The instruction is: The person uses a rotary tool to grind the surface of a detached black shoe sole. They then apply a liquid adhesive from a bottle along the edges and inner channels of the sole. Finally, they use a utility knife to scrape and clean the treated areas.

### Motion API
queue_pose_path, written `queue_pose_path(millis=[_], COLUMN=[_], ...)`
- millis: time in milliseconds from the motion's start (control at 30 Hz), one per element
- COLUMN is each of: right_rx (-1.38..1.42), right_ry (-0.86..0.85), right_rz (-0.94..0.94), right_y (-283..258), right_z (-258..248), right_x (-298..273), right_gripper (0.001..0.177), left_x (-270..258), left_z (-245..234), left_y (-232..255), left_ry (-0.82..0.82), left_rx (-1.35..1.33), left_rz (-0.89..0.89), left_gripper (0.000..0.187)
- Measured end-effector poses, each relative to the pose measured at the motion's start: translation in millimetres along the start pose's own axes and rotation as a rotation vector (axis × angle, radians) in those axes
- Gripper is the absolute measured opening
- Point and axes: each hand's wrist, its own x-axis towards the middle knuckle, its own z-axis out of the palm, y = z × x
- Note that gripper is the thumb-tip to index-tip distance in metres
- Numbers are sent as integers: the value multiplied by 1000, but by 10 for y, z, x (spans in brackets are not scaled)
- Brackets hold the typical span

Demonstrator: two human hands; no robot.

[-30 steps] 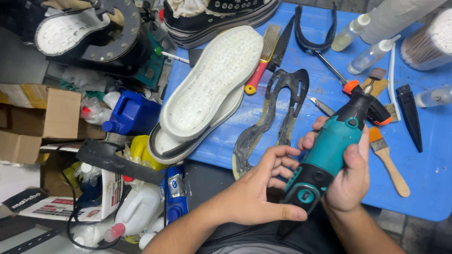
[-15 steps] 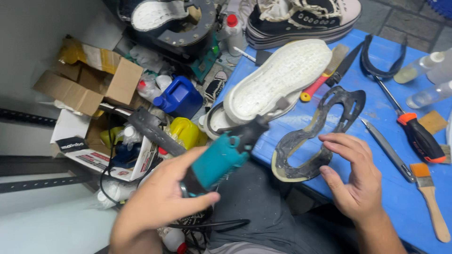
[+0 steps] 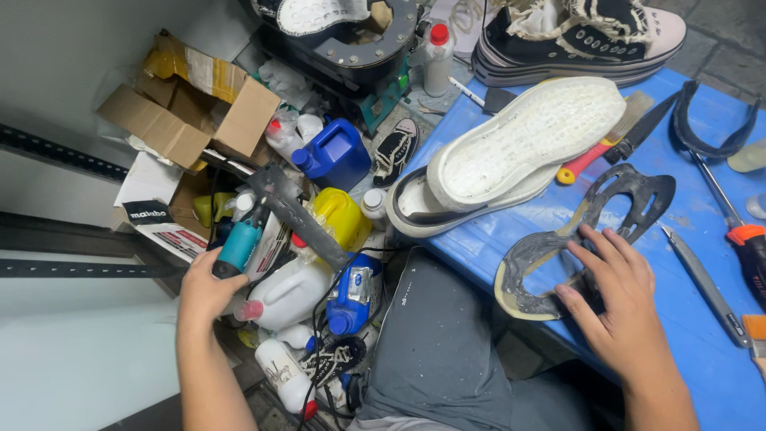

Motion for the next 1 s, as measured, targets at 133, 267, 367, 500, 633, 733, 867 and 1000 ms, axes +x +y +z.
queue_pose_path(millis=[133,267,367,500,633,733,867,1000], right_rx=[0,-3,11,12,-29,-77,-93,-172], right_ry=[1,8,12,27,56,105,157,68], right_rz=[14,27,23,24,43,96,190,194], right_y=[16,-17,-39,-53,-34,-25,-2,39], right_z=[35,39,25,-6,-19,-45,-137,-324], right_x=[-10,0,7,10,-10,-49,-80,10], right_gripper=[54,52,52,52,54,58,49,45], left_x=[-99,-341,-484,-392,-273,-224,-214,-249], left_z=[421,853,1052,1185,1231,1178,1157,1121], left_y=[-484,-512,-445,-339,-285,-253,-150,-43], left_ry=[112,205,276,205,195,223,147,157], left_rx=[77,61,106,317,380,371,376,582], left_rz=[-123,-227,-258,-362,-363,-320,-374,-215], left_gripper=[69,65,68,81,85,94,106,119])
